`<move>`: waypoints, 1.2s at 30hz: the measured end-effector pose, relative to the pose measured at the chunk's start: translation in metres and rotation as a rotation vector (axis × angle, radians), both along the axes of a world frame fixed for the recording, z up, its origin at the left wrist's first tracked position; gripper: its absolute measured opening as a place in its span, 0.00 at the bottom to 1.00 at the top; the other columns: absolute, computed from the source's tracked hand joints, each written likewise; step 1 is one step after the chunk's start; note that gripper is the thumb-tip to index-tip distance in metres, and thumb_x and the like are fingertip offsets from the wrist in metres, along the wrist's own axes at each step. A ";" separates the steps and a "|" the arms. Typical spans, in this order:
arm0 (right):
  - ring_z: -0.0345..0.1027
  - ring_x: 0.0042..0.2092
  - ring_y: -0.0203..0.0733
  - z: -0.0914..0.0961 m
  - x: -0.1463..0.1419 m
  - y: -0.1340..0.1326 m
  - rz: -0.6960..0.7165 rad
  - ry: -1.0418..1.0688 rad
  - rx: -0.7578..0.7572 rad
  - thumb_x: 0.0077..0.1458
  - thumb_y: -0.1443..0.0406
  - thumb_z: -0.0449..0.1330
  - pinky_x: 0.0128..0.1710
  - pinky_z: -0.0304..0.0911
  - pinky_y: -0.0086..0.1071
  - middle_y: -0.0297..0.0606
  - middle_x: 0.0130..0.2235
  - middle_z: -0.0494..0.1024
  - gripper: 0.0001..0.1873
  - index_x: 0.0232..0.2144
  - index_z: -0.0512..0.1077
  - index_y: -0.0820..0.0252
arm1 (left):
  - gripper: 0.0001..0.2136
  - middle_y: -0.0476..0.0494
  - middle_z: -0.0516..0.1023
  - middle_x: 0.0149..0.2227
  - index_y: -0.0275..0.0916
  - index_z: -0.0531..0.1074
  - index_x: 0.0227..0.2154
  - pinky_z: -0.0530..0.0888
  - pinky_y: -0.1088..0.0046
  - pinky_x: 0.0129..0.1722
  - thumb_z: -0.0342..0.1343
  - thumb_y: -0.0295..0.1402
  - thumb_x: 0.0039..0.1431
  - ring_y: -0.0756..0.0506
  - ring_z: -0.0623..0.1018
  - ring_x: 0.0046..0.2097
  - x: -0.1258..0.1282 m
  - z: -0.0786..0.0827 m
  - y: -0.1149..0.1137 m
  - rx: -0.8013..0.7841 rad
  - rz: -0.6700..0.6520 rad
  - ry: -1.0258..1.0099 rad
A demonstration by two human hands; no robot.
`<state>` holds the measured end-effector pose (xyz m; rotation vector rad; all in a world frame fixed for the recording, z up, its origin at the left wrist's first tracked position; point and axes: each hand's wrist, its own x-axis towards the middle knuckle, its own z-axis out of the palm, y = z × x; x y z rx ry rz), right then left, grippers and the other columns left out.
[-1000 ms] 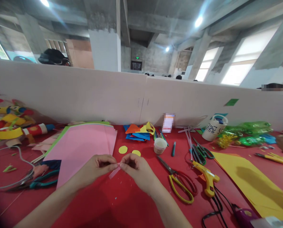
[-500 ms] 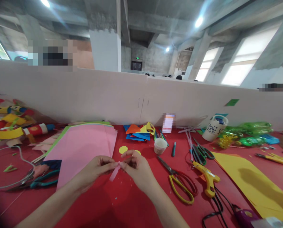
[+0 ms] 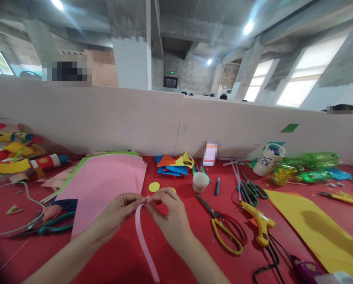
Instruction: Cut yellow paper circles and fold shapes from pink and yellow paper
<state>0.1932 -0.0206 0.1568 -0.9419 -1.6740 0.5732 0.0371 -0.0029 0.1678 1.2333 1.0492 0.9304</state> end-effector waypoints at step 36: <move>0.66 0.36 0.38 -0.002 -0.005 -0.001 0.049 0.170 -0.158 0.51 0.68 0.55 0.37 0.67 0.32 0.37 0.33 0.67 0.02 0.28 0.68 0.58 | 0.11 0.50 0.70 0.21 0.37 0.75 0.22 0.63 0.76 0.27 0.56 0.40 0.47 0.50 0.66 0.26 0.006 -0.003 -0.003 0.197 0.102 0.100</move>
